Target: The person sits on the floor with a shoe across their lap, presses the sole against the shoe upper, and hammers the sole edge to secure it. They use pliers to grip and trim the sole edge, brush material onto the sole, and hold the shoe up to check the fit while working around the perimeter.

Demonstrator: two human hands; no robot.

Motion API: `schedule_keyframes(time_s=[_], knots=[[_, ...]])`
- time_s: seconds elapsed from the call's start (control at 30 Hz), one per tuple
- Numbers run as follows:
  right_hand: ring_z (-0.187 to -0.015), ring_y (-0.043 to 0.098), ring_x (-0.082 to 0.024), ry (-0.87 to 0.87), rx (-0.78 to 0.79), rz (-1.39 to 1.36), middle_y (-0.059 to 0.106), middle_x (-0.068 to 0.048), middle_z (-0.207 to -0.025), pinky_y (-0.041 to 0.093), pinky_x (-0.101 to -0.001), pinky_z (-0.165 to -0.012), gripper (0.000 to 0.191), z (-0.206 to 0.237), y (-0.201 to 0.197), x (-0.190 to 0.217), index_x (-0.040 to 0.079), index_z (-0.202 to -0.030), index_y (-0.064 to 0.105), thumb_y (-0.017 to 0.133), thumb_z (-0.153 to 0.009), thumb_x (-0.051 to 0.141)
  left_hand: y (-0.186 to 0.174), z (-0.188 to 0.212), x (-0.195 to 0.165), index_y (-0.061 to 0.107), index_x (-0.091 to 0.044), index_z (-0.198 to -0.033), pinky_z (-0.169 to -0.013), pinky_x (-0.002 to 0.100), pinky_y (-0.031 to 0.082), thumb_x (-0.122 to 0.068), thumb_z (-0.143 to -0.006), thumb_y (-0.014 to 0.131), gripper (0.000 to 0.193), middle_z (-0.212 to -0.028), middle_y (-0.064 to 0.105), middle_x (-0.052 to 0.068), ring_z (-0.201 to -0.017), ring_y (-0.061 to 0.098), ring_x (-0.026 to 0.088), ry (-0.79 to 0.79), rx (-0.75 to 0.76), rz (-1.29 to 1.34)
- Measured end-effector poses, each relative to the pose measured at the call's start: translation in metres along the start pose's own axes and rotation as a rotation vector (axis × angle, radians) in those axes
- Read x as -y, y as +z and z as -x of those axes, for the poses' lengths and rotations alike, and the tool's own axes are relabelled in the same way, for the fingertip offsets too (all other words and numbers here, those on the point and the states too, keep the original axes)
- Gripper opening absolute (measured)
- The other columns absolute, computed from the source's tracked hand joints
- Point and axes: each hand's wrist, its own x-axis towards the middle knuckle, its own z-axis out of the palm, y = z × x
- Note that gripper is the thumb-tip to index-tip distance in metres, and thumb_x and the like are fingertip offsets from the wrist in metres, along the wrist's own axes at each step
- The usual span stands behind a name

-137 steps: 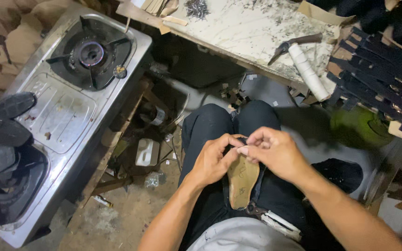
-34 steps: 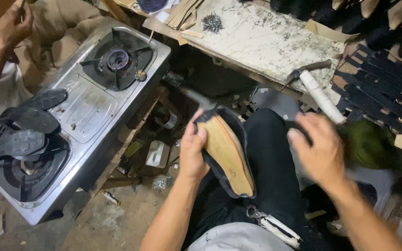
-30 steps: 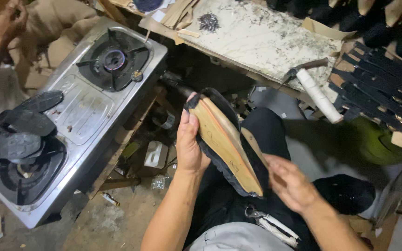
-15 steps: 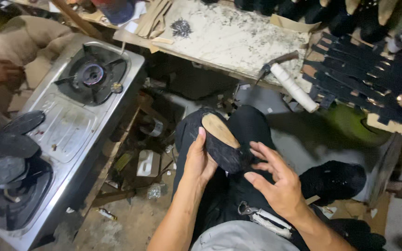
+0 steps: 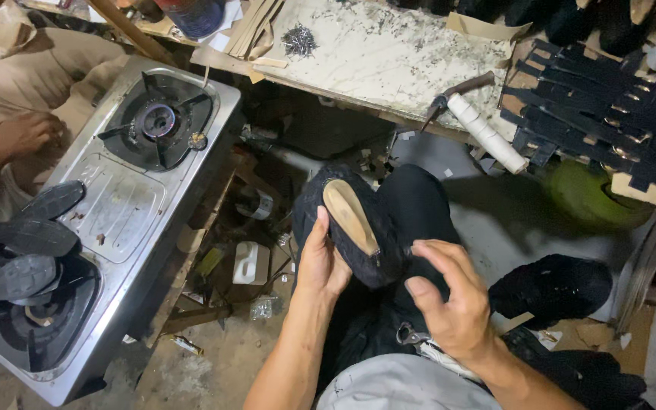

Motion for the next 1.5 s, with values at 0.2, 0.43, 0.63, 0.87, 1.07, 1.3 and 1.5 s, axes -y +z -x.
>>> schedule_keyframes(time_s=[0.2,0.43,0.63,0.87,1.07,1.3,1.5], knots=[[-0.106,0.067,-0.020,0.698,0.135,-0.714,0.070,-0.011,-0.118,0.054,-0.0335,-0.092,0.049,0.001,0.002,-0.055,-0.001,-0.137,0.059,0.055,-0.100,0.031,-0.025,0.034,-0.001,0.053,0.002,-0.145,-0.106,0.046,0.048,-0.041,-0.096,0.076,0.069,-0.134,0.065,0.016,-0.123,0.062,0.029,-0.021,0.236,-0.416],[-0.094,0.067,-0.007,0.870,0.110,-0.730,0.076,-0.001,-0.103,0.053,-0.0237,-0.085,0.039,0.039,0.009,-0.094,-0.005,-0.119,0.070,0.072,-0.087,0.017,-0.022,0.065,0.021,0.041,-0.006,-0.153,-0.111,0.039,0.044,-0.041,-0.089,0.075,0.080,-0.145,0.058,0.006,-0.133,0.056,0.021,-0.315,0.249,-0.403],[-0.076,0.057,-0.009,0.889,-0.026,-0.871,0.068,-0.004,-0.092,0.042,-0.0243,-0.063,0.020,0.047,-0.005,-0.106,-0.002,-0.109,0.073,0.079,-0.090,0.000,-0.003,0.063,0.006,0.065,0.001,-0.135,-0.108,0.034,0.045,-0.022,-0.105,0.065,0.038,-0.136,0.064,0.010,-0.124,0.060,0.018,0.023,0.196,-0.861],[-0.088,0.064,-0.010,0.797,0.012,-0.923,0.069,-0.001,-0.097,0.052,-0.0262,-0.079,0.018,0.047,-0.012,-0.114,0.000,-0.101,0.072,0.075,-0.084,-0.006,-0.003,0.069,0.014,0.070,0.002,-0.100,-0.081,0.030,0.055,-0.005,-0.090,0.077,0.014,-0.095,0.076,0.006,-0.086,0.068,0.013,0.083,-0.111,-0.691],[-0.089,0.063,-0.013,0.685,0.006,-1.114,0.068,-0.004,-0.099,0.050,-0.0292,-0.081,0.013,0.060,-0.003,-0.122,-0.003,-0.103,0.073,0.075,-0.091,-0.008,-0.030,0.071,0.027,0.068,0.000,-0.094,-0.075,0.026,0.048,-0.004,-0.095,0.078,0.012,-0.089,0.070,0.004,-0.080,0.060,0.009,0.170,-0.088,-0.595],[-0.089,0.070,-0.022,0.778,0.302,-1.363,0.075,-0.012,-0.097,0.055,-0.0377,-0.084,0.015,0.043,0.000,-0.121,-0.001,-0.095,0.073,0.080,-0.085,0.006,-0.042,0.068,0.028,0.067,-0.002,-0.100,-0.085,0.035,0.055,-0.012,-0.091,0.082,0.020,-0.101,0.073,0.008,-0.092,0.069,0.017,-0.165,0.066,-0.201],[-0.066,0.066,-0.016,0.660,0.578,-1.410,0.075,-0.012,-0.085,0.054,-0.0320,-0.059,0.030,0.015,0.000,-0.114,-0.007,-0.107,0.075,0.082,-0.087,0.013,-0.026,0.050,0.028,0.055,0.006,-0.145,-0.113,0.048,0.048,-0.038,-0.087,0.086,0.079,-0.139,0.062,0.021,-0.126,0.064,0.031,-0.569,0.406,-0.058]])
